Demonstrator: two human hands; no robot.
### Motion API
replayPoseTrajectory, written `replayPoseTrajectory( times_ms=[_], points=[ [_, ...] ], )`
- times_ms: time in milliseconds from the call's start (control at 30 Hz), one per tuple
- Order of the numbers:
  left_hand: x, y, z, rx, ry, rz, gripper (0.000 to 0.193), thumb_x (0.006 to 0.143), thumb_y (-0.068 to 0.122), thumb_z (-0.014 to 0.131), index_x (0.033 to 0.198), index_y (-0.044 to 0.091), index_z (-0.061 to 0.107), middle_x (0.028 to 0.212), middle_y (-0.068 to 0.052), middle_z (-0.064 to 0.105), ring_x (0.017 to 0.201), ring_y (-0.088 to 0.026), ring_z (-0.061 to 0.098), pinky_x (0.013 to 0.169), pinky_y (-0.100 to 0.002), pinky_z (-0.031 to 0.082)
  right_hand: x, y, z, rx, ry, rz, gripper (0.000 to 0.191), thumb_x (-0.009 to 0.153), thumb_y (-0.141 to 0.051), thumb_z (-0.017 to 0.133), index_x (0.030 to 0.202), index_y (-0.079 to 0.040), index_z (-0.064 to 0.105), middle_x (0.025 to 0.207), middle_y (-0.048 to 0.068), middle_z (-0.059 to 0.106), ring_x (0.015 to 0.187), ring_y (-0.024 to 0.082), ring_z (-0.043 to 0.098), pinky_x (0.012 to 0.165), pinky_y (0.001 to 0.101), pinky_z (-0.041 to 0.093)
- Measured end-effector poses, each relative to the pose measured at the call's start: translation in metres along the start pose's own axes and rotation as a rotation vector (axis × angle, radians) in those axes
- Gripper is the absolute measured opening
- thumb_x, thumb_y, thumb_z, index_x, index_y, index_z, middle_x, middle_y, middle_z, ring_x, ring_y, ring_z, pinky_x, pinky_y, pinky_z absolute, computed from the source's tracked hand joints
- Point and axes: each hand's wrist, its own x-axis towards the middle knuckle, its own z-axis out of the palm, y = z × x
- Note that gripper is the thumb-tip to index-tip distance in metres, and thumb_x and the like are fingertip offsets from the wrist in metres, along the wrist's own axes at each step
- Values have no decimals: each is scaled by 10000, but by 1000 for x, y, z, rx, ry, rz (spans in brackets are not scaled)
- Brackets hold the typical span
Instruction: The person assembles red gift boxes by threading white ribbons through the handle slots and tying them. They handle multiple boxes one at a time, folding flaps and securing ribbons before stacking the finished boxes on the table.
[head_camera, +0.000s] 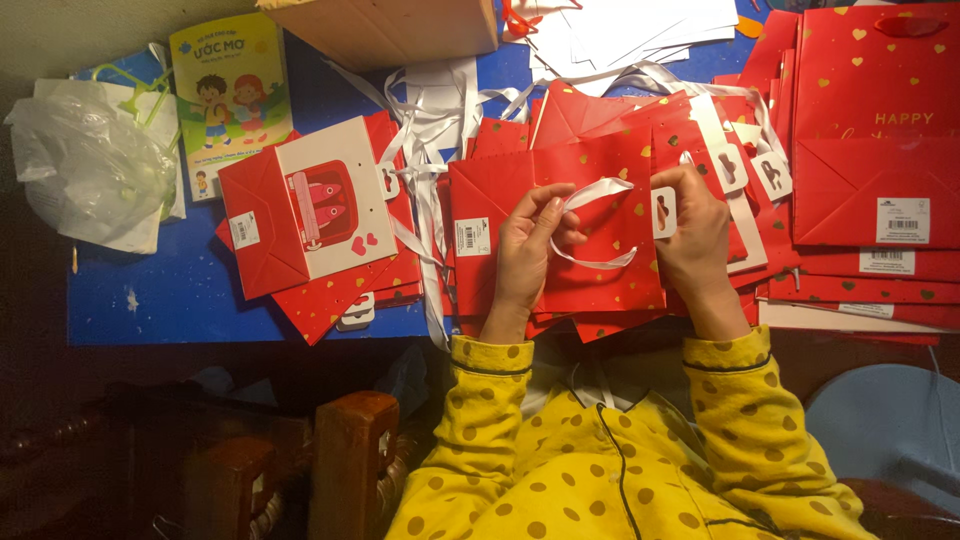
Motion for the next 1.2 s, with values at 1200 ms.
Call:
replayPoseTrajectory(
  times_ms=[1200],
  points=[
    [8, 11, 14, 217, -100, -154, 323, 1053, 266, 611, 1277, 35, 635, 790, -9, 624, 546, -19, 469, 477, -194, 413, 1, -9, -2, 32, 14, -75, 297, 1057, -95, 628, 1334, 11, 632, 1035, 138, 736, 905, 151, 714, 767, 295, 540]
  ],
)
